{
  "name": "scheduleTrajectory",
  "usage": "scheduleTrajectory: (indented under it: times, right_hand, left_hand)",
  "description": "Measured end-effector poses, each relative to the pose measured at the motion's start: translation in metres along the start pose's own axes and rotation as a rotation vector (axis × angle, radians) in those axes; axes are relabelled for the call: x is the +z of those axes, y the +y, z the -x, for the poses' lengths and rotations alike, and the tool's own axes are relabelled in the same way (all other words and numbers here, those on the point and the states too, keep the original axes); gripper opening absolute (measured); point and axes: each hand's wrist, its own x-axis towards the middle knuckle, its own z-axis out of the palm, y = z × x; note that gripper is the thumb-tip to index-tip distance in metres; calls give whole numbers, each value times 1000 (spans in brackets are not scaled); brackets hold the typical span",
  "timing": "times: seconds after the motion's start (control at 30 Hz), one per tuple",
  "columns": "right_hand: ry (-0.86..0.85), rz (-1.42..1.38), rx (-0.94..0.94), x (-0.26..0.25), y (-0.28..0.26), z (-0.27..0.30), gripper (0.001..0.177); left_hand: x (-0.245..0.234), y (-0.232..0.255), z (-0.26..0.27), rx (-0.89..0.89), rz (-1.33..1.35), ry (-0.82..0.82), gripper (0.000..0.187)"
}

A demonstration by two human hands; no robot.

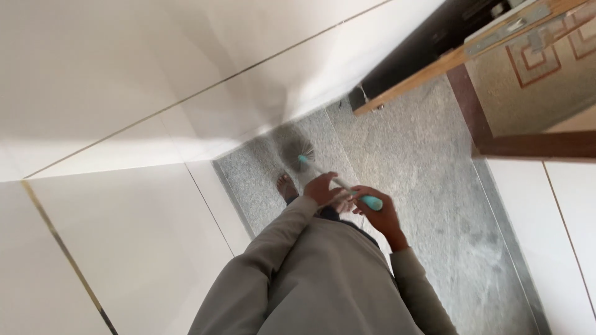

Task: Sweeping a tiled floor in a hallway or landing area using a broom.

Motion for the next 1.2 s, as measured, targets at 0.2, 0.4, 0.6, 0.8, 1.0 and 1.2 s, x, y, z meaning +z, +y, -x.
scheduleTrajectory:
  times: [0.2,0.4,0.6,0.8,1.0,1.2]
  right_hand:
    - [-26,-120,-92,-33,42,-20,11]
    - [-1,-118,-43,-86,91,9,7]
    - [174,199,266,-133,55,55,7]
    - [535,356,283,-123,31,80,19]
    - [397,366,176,-121,0,90,22]
    - [453,352,109,-129,-2,98,27]
  left_hand:
    - [-11,23,23,-176,-114,-140,76]
    - [31,46,15,-54,-37,-303,86]
    - [27,128,-9,-64,-30,-421,84]
    - [38,214,-7,73,-42,-558,81]
    - [58,220,-15,237,-126,-661,60]
    - [58,211,-23,196,-137,-644,60]
